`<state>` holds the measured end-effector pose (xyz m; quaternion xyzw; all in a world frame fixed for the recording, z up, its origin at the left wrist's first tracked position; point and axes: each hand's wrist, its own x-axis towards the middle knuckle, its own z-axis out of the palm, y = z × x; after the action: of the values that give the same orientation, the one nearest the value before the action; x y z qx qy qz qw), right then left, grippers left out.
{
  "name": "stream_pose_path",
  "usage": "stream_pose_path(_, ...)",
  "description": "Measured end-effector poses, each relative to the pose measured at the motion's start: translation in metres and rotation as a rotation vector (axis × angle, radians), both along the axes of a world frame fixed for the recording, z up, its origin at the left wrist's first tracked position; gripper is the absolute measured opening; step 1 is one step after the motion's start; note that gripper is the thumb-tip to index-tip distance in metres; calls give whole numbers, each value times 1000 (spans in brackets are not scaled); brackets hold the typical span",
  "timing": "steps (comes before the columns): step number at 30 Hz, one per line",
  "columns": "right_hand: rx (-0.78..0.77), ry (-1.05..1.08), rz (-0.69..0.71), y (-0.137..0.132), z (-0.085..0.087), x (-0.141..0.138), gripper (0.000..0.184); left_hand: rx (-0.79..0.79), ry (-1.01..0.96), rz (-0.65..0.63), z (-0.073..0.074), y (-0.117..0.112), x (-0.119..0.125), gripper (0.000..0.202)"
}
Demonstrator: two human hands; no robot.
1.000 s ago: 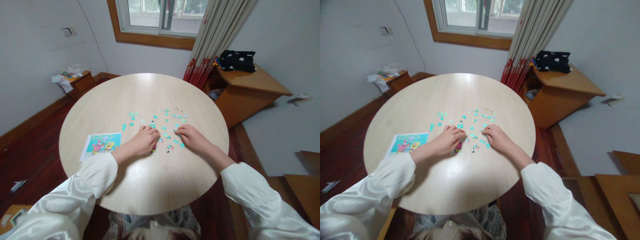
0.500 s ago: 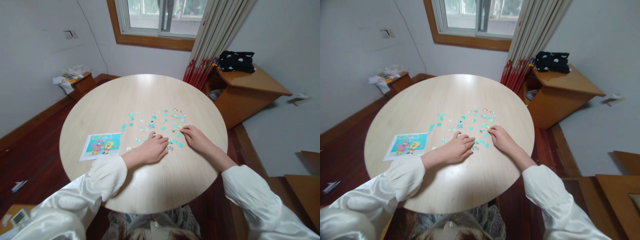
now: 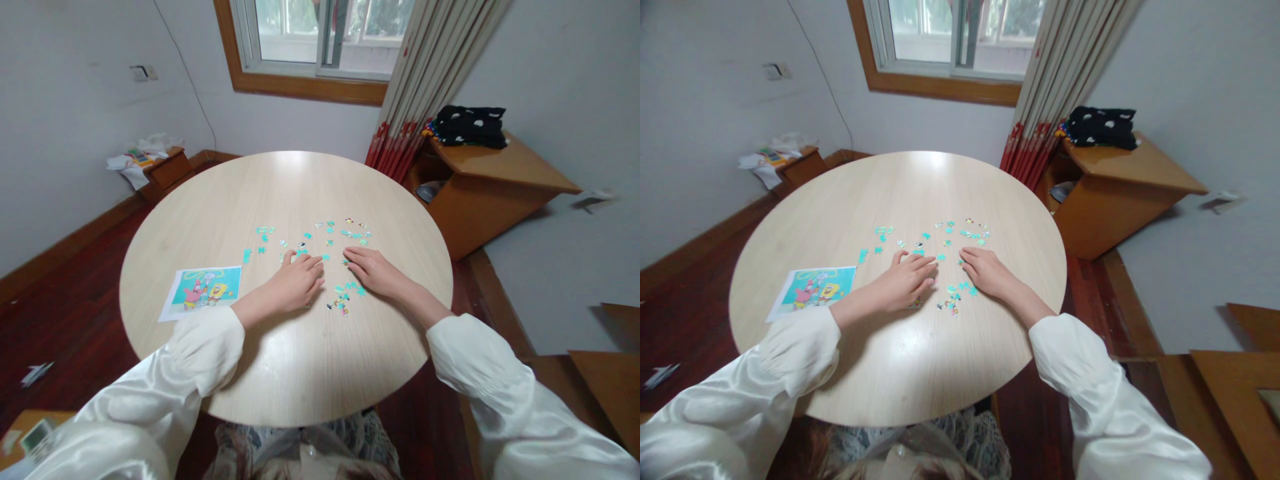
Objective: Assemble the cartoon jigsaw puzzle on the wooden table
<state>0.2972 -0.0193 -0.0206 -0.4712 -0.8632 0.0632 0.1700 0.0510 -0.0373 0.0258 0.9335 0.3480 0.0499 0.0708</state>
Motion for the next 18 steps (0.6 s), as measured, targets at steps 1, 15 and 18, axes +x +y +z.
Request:
stream_pose_path(1, -10, -22, 12, -3, 0, -2, 38, 20, -4, 27, 0, 3, -5, 28)
stream_pose_path(15, 20, -74, -199, 38, 11, 16, 27, 11, -108, 187, -24, 29, -35, 34)
stream_pose_path(18, -14, -122, -198, 37, 7, 14, 29, 12, -111, 171, -28, 31, -35, 35)
